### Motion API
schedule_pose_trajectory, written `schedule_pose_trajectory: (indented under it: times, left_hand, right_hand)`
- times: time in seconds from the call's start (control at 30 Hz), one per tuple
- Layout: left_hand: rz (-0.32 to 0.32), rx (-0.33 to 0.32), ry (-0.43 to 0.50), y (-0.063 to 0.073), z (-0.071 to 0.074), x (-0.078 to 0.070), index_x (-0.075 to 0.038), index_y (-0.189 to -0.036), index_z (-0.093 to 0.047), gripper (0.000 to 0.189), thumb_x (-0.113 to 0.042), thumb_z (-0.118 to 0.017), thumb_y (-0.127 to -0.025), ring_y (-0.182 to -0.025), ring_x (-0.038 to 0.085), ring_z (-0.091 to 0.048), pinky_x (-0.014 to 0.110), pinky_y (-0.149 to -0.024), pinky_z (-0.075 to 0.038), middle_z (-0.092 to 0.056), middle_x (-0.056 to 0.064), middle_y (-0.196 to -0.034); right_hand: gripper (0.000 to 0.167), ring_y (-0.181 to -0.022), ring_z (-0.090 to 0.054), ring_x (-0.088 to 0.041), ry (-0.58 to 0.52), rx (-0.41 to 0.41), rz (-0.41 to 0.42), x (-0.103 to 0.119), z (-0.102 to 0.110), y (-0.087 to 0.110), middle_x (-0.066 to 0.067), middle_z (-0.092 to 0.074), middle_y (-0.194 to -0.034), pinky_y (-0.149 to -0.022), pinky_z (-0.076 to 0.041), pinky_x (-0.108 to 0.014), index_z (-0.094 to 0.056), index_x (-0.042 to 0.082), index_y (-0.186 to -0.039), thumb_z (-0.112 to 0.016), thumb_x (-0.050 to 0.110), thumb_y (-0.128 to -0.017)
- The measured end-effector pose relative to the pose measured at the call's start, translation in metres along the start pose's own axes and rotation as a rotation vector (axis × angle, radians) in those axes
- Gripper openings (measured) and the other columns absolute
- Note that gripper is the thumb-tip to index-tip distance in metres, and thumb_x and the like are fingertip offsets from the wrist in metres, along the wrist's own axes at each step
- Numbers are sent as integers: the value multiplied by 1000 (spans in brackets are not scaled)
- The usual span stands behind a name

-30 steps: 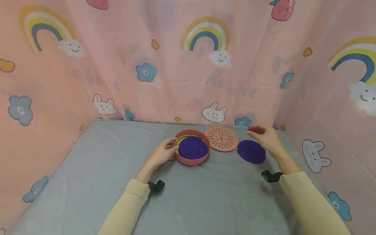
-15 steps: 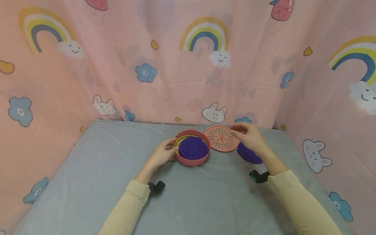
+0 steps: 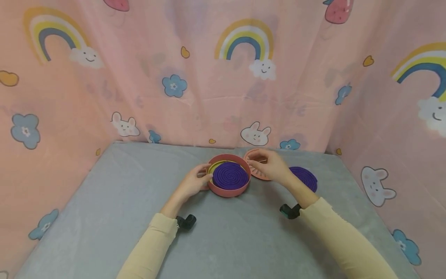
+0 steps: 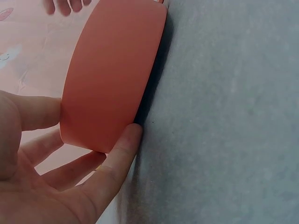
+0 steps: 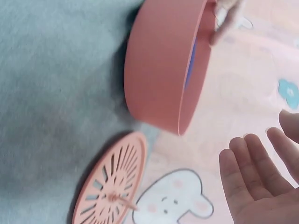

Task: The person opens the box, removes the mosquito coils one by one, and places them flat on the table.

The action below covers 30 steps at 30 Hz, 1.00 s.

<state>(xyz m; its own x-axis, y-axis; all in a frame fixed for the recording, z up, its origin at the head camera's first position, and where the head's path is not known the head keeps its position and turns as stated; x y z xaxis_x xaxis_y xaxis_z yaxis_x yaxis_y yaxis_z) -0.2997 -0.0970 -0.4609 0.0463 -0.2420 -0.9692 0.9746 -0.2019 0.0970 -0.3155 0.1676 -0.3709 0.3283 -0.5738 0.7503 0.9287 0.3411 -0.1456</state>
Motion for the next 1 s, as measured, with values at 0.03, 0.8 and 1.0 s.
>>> schedule_pose_trajectory:
  times: [0.03,0.8,1.0]
  left_hand:
    - [1,-1,4,0,0,0,-11,-149,-50,50,-17,-64,-102,-134,37,-51,38,-84,-61,-44,21,-151]
    - [-14,-3,-11,-2,-1,0,-10,-149,-51,49,-17,-63,-102,-135,38,-50,37,-82,-62,-44,22,-151]
    - [-6,2,-4,0,-1,0,-10,-150,-50,49,-16,-62,-103,-136,39,-49,37,-82,-62,-43,22,-152]
  right_hand:
    - [28,-106,-66,-27,12,-2,16,2,-3,-1,-9,-70,-118,-91,-57,-47,-72,5,-121,-69,21,-99]
    - [35,-120,-61,-31,65,80,-56,-4,-56,-43,-10,-69,-126,-103,-51,-50,-67,9,-130,-67,27,-100]
    - [37,-122,-59,-30,101,109,-65,-9,-69,-52,-11,-67,-128,-106,-47,-52,-65,10,-133,-65,28,-101]
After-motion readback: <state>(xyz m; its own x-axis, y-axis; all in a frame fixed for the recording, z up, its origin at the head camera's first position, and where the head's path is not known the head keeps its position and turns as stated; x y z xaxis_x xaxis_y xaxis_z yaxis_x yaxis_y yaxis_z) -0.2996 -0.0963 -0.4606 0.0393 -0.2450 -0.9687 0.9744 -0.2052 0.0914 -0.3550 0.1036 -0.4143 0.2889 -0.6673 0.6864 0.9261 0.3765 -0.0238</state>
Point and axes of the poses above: each hand's wrist, its own y-axis away from the middle knuckle, its own z-axis out of the back of the hand, x = y × z, the point moved 5 cm from there along -y, towards the middle knuckle
